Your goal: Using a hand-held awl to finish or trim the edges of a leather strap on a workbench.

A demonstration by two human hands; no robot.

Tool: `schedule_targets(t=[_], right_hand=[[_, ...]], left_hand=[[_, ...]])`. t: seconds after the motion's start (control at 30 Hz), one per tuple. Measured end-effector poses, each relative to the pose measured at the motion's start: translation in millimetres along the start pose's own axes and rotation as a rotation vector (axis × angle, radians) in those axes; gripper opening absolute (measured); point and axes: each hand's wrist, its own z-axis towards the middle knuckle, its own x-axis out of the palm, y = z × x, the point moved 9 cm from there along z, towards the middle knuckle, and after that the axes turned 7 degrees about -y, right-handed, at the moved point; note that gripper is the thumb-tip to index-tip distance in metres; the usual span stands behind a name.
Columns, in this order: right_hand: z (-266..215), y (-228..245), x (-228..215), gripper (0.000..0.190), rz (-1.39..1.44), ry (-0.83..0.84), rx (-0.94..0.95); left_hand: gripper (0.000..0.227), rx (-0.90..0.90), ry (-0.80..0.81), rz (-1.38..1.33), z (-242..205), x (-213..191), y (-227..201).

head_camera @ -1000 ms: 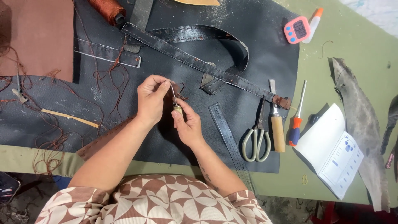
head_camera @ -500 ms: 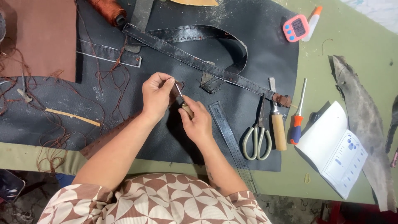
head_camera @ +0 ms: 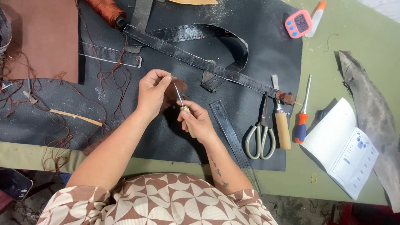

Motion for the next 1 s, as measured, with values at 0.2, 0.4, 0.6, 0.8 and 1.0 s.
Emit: schedule_targets(t=[0.2, 0.4, 0.6, 0.8, 1.0], right_hand=[[4, 17, -13, 0.03, -0.201, -0.072, -0.103], [5, 36, -31, 0.028, -0.362, -0.126, -0.191], [-1, 51, -22, 0.029, -0.369, -0.096, -0.294], [-1, 57, -24, 0.031, -0.4, -0.146, -0.405], [1, 54, -25, 0.031, -0.411, -0.191, -0.48]], left_hand=[[0.01, 0.013, 0.066, -0.024, 12, -7, 20], [0.016, 0.148, 0.065, 0.14, 10, -8, 15], [0.035, 0.744, 0.185, 0.448, -18, 16, -14], [0.016, 0.725, 0.238, 0.421, -18, 16, -12], [0.03, 0.742, 0.294, 0.453, -23, 22, -11]])
